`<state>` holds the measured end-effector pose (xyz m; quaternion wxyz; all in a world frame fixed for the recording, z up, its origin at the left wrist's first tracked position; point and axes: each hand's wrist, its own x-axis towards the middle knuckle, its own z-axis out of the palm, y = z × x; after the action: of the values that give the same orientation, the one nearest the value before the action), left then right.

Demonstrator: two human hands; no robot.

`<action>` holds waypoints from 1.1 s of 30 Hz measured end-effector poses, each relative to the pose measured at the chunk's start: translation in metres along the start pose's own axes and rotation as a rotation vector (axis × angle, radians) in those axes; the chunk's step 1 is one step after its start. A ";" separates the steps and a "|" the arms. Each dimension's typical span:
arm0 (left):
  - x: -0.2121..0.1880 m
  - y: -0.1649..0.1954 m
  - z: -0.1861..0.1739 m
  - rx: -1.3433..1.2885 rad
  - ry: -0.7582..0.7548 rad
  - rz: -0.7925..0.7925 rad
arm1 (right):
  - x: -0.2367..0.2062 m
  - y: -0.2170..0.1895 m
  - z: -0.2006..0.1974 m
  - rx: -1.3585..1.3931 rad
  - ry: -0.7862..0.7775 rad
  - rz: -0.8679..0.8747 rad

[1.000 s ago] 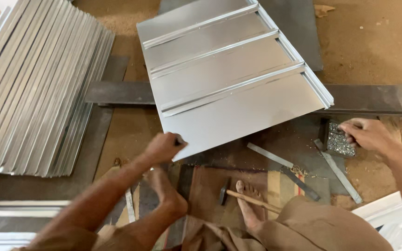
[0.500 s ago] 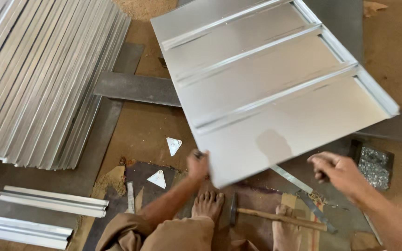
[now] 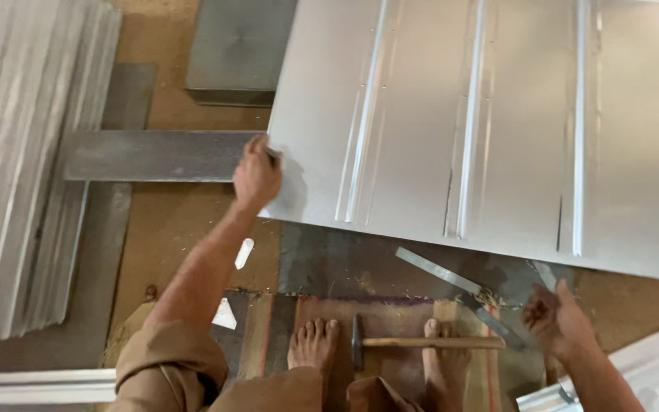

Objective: The person kneels on the workshop floor and fastens aluminum strips onto large metal panels. They hold a punch against rivets along the strip and strike it with a hammer, working along the panel edges and repositioning the panel between fastening runs.

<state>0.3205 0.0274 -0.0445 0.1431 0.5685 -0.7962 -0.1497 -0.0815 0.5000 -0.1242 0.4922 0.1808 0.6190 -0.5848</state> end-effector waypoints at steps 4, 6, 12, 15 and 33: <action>0.068 0.008 0.006 -0.092 -0.052 -0.219 | 0.021 -0.063 -0.015 0.086 0.036 -0.137; 0.083 0.021 0.011 -0.151 -0.102 -0.177 | 0.030 -0.088 -0.013 0.214 0.099 -0.096; 0.089 0.048 0.009 -0.168 -0.144 -0.300 | 0.042 -0.116 -0.010 0.151 0.096 -0.109; 0.085 0.036 -0.009 -0.067 -0.112 -0.360 | 0.037 -0.106 -0.004 0.132 0.056 -0.114; -0.107 0.062 0.056 0.352 -0.262 0.874 | 0.002 0.040 0.084 -0.633 -0.481 -0.056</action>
<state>0.2783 0.1522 -0.0770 -0.0072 0.1730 -0.9849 -0.0092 -0.0167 0.4340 -0.1332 0.6386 -0.1390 0.6403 -0.4037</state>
